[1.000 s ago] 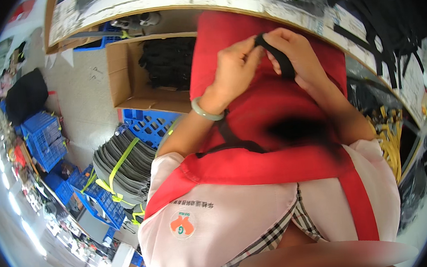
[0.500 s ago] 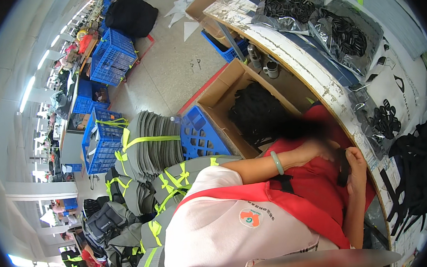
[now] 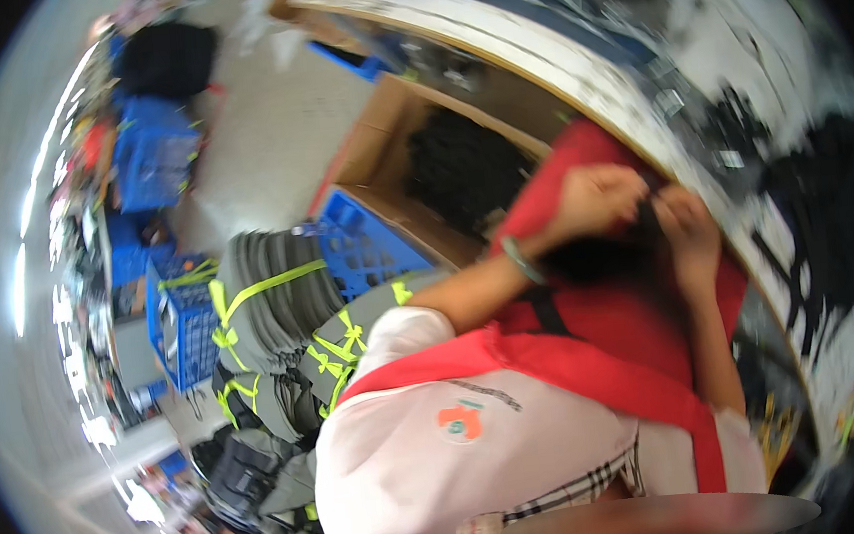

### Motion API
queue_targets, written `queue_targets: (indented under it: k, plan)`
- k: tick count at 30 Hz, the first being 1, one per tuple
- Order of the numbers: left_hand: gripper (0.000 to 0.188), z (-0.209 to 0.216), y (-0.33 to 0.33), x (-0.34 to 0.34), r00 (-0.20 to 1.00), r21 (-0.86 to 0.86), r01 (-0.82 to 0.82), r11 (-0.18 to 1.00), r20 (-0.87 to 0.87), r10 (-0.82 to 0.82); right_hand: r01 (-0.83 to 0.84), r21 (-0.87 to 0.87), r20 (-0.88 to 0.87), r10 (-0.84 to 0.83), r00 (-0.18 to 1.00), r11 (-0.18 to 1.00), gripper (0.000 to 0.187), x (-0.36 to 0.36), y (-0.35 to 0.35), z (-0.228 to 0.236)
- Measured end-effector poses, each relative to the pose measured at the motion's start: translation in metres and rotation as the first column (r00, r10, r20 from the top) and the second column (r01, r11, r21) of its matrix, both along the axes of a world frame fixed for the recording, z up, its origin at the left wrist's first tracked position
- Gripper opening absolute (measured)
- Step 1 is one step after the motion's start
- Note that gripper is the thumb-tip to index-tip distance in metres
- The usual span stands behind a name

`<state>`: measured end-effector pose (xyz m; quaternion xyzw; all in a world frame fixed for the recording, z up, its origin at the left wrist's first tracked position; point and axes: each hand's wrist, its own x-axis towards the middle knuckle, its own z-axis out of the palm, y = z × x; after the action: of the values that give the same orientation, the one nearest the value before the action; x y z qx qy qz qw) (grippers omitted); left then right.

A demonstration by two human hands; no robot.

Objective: The recorder is threading fabric straps through plastic buckles as part of a manufacturing or assembly process.

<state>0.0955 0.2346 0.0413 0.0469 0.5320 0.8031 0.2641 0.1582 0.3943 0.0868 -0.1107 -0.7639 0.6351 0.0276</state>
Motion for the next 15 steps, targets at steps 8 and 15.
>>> queue_targets:
  k: [8,15]
  plan:
    - [0.014,0.013,-0.001,0.006,0.953,-0.074,-0.076,0.994,-0.298,0.051,0.011,-0.348,0.082,0.019,0.996,0.937,0.020,-0.013,-0.004,-0.006]
    - [0.013,0.013,-0.019,-0.001,0.913,-0.115,0.146,0.983,-0.366,-0.179,-0.083,-0.577,0.349,0.337,0.874,0.812,0.022,-0.004,0.025,-0.021]
